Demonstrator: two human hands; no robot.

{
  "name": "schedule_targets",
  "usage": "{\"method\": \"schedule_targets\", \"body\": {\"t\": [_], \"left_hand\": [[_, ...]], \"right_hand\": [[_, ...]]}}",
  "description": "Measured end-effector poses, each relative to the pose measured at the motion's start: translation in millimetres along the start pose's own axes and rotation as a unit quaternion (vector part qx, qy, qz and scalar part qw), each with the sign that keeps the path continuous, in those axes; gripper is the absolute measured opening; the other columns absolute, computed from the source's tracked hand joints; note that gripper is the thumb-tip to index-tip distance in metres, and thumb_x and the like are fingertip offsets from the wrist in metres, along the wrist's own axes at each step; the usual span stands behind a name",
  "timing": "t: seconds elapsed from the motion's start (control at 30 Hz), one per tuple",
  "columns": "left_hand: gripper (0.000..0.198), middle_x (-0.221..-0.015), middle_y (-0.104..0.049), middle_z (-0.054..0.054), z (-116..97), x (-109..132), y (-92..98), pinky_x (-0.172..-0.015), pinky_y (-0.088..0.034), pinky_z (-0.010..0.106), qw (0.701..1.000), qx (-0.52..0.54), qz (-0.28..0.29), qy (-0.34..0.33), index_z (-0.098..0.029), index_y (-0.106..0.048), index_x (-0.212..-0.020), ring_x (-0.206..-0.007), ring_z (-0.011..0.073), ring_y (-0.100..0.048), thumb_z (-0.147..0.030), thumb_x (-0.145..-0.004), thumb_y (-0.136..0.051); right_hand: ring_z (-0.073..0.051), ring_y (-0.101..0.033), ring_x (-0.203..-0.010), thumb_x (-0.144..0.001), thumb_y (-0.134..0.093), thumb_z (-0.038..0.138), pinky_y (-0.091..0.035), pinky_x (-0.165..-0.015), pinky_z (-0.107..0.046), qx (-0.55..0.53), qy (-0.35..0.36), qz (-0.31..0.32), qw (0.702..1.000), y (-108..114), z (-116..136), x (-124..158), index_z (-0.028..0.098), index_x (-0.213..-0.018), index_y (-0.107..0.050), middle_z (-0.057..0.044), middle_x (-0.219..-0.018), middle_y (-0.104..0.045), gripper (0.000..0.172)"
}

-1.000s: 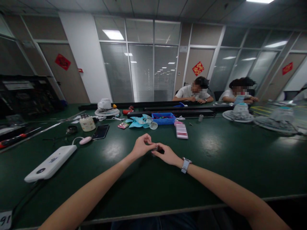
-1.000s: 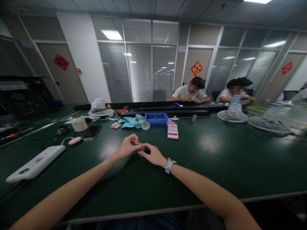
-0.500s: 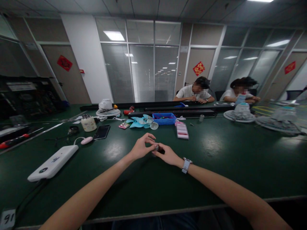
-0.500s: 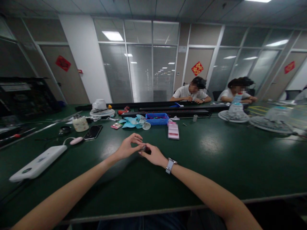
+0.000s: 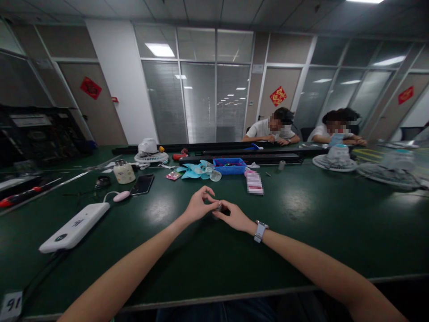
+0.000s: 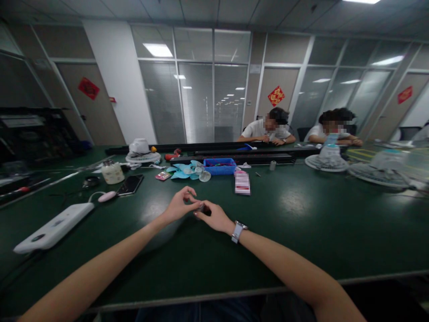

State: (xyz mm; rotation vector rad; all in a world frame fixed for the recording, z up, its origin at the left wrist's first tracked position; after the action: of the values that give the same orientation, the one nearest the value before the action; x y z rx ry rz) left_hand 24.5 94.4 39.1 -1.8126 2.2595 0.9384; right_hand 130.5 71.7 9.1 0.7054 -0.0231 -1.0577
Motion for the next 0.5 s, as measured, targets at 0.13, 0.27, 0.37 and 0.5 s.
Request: {"method": "schedule_targets", "body": {"t": [0.13, 0.27, 0.37, 0.5], "left_hand": [[0.031, -0.069, -0.075, -0.001, -0.4, -0.4, -0.1, -0.070, -0.046, 0.029, 1.000, -0.007, 0.001, -0.006, -0.019, -0.051, -0.092, -0.070, 0.0189, -0.070, -0.027, -0.076, -0.076], [0.031, -0.067, -0.074, -0.002, 1.5, -0.6, 1.9, -0.067, -0.044, 0.028, 0.999, -0.028, -0.018, -0.006, -0.020, -0.051, -0.089, -0.068, 0.0190, -0.070, -0.029, -0.074, -0.076], [0.030, -0.066, -0.073, -0.002, -0.3, 0.9, 2.3, -0.065, -0.044, 0.028, 0.999, -0.039, -0.033, -0.012, -0.021, -0.050, -0.086, -0.066, 0.0188, -0.069, -0.028, -0.073, -0.076], [0.027, -0.068, -0.073, -0.003, -6.8, 3.3, 4.1, -0.069, -0.047, 0.028, 0.997, -0.059, -0.042, -0.024, -0.021, -0.051, -0.088, -0.069, 0.0187, -0.070, -0.027, -0.075, -0.075]], "right_hand": [[-0.019, -0.063, -0.088, -0.090, -0.062, 0.033, -0.050, -0.080, -0.033, -0.005, -0.005, 0.002, 1.000, -0.2, -0.5, 0.3, 0.018, -0.107, -0.062, -0.004, -0.100, -0.068, 0.023], [-0.019, -0.063, -0.089, -0.090, -0.062, 0.035, -0.050, -0.079, -0.034, -0.001, -0.001, 0.002, 1.000, -0.3, -0.4, 0.1, 0.018, -0.111, -0.062, -0.004, -0.102, -0.067, 0.026], [-0.019, -0.062, -0.089, -0.090, -0.063, 0.035, -0.049, -0.079, -0.034, 0.010, 0.001, -0.002, 1.000, 0.3, -1.9, -0.5, 0.019, -0.110, -0.062, -0.004, -0.101, -0.067, 0.027], [-0.019, -0.062, -0.090, -0.090, -0.063, 0.035, -0.049, -0.080, -0.033, 0.008, 0.007, -0.001, 1.000, -0.2, -3.3, -1.2, 0.019, -0.108, -0.061, -0.004, -0.101, -0.067, 0.025]]}}
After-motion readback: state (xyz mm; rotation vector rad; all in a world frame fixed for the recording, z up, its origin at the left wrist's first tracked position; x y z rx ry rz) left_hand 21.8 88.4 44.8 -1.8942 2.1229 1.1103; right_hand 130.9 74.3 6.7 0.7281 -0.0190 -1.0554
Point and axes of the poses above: each hand's wrist, its own x-axis away from the middle knuckle, its own y-axis out of the back of the hand, z = x × y, the point moved 10 cm from there along -x, towards the middle knuckle
